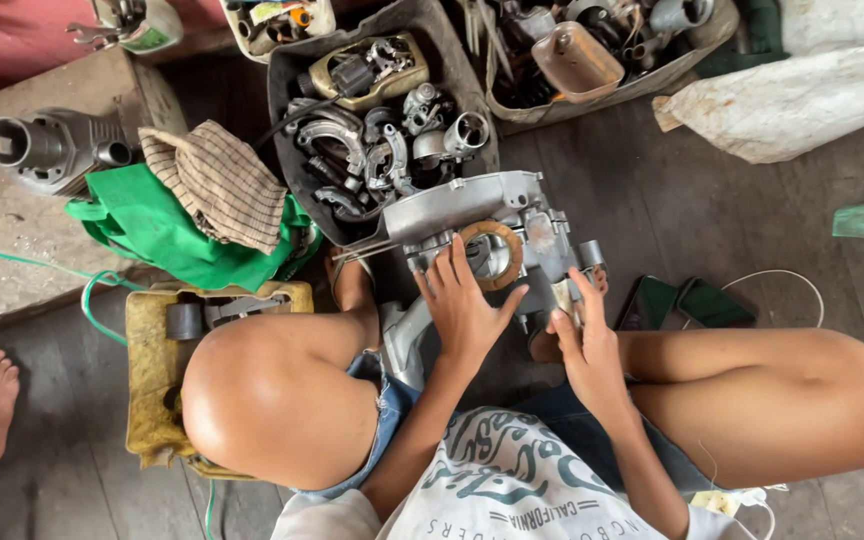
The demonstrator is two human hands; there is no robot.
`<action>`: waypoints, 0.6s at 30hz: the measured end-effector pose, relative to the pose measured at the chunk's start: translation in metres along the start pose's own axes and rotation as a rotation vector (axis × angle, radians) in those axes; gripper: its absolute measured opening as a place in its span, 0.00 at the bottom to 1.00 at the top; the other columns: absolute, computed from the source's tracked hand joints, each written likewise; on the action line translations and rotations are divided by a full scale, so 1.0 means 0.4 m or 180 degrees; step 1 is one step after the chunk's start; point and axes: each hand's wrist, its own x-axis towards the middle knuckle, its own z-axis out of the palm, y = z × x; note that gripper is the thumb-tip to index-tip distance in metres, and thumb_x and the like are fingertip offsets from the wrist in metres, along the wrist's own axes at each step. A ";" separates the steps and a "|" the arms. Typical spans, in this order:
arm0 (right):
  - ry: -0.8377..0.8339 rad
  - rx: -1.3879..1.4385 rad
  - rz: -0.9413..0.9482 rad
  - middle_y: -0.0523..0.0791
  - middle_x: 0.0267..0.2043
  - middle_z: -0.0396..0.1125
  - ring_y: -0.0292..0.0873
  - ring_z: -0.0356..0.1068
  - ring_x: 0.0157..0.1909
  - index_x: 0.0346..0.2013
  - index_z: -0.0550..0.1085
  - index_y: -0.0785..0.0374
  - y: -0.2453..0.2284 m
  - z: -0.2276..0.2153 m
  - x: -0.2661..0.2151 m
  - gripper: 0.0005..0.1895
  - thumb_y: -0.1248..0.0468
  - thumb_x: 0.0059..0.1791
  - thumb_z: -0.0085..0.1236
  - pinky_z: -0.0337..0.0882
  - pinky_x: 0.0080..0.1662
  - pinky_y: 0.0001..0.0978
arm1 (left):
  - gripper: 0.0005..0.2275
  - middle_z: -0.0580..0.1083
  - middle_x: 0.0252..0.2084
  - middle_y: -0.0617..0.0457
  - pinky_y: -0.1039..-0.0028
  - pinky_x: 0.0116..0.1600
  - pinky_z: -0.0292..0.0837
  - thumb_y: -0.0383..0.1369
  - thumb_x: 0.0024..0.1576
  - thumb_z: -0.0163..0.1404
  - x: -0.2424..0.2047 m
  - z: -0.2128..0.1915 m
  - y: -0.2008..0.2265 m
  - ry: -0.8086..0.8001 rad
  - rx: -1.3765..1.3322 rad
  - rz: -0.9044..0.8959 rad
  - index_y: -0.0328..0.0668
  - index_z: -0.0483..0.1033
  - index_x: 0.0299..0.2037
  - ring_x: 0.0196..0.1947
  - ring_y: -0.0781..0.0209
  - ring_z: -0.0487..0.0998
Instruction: The person sits on the floor and uses a metal scraper to clean a circular gasket on a silver engine casing. They repeatedly scrape the surface of the gasket and the surrounding metal area to remove residue.
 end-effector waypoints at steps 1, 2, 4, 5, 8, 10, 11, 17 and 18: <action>-0.0030 -0.0424 -0.0048 0.50 0.32 0.72 0.45 0.69 0.28 0.74 0.57 0.59 -0.013 -0.010 -0.005 0.29 0.65 0.57 0.46 0.70 0.32 0.39 | 0.49 0.67 0.58 0.36 0.37 0.65 0.59 0.65 0.47 0.53 0.007 0.002 0.004 0.0175 -0.0247 -0.0040 0.27 0.61 0.69 0.59 0.36 0.70; -0.0055 -0.0422 -0.0032 0.50 0.32 0.72 0.45 0.69 0.28 0.74 0.57 0.59 -0.017 -0.015 -0.004 0.29 0.65 0.57 0.46 0.70 0.32 0.39 | 0.49 0.67 0.58 0.36 0.37 0.65 0.59 0.65 0.47 0.53 0.013 0.002 0.005 0.0160 -0.0233 -0.0062 0.27 0.61 0.69 0.59 0.36 0.70; -0.0118 -0.0717 -0.0065 0.49 0.31 0.73 0.46 0.68 0.27 0.72 0.63 0.55 -0.021 -0.028 -0.003 0.26 0.65 0.57 0.47 0.67 0.33 0.39 | 0.48 0.65 0.63 0.36 0.42 0.66 0.62 0.62 0.45 0.57 0.023 0.007 0.009 0.0302 -0.0266 -0.0145 0.29 0.62 0.68 0.58 0.37 0.71; -0.0135 -0.0721 -0.0051 0.49 0.31 0.73 0.46 0.68 0.27 0.72 0.63 0.55 -0.028 -0.031 -0.003 0.26 0.65 0.57 0.47 0.67 0.33 0.39 | 0.48 0.65 0.63 0.36 0.42 0.66 0.62 0.62 0.45 0.57 0.018 0.016 0.004 0.0289 -0.0261 -0.0162 0.29 0.62 0.68 0.58 0.37 0.71; -0.0220 -0.1148 -0.0106 0.48 0.32 0.74 0.49 0.72 0.30 0.71 0.67 0.45 -0.041 -0.034 0.013 0.26 0.62 0.57 0.49 0.70 0.34 0.42 | 0.51 0.68 0.60 0.37 0.45 0.67 0.63 0.53 0.36 0.68 0.026 0.034 -0.007 0.0182 -0.0345 -0.0132 0.30 0.61 0.69 0.58 0.38 0.72; -0.0224 -0.1256 -0.0117 0.47 0.32 0.75 0.51 0.74 0.33 0.71 0.68 0.42 -0.030 -0.035 0.020 0.26 0.62 0.56 0.50 0.72 0.35 0.44 | 0.55 0.68 0.62 0.40 0.47 0.69 0.62 0.46 0.27 0.73 0.023 0.037 -0.009 0.0048 -0.0252 -0.0077 0.34 0.61 0.69 0.60 0.41 0.72; -0.0226 -0.1256 -0.0107 0.47 0.32 0.75 0.51 0.74 0.33 0.71 0.68 0.42 -0.022 -0.035 0.020 0.26 0.62 0.56 0.50 0.72 0.35 0.44 | 0.55 0.68 0.62 0.40 0.47 0.69 0.62 0.46 0.27 0.73 0.023 0.033 -0.011 0.0038 -0.0251 -0.0078 0.34 0.61 0.69 0.60 0.41 0.72; -0.0218 -0.1219 0.0018 0.47 0.33 0.76 0.51 0.76 0.35 0.70 0.68 0.38 -0.021 -0.026 0.027 0.26 0.61 0.56 0.51 0.73 0.36 0.45 | 0.52 0.70 0.65 0.45 0.53 0.67 0.67 0.45 0.26 0.73 0.032 0.015 -0.039 -0.0189 -0.0071 0.0034 0.37 0.65 0.66 0.61 0.49 0.73; -0.0246 -0.1206 0.0053 0.47 0.33 0.76 0.51 0.75 0.34 0.70 0.68 0.38 -0.022 -0.026 0.026 0.26 0.60 0.56 0.50 0.72 0.36 0.44 | 0.53 0.71 0.64 0.45 0.53 0.68 0.66 0.46 0.24 0.73 0.038 0.010 -0.049 -0.0298 -0.0123 0.0121 0.38 0.65 0.66 0.63 0.49 0.72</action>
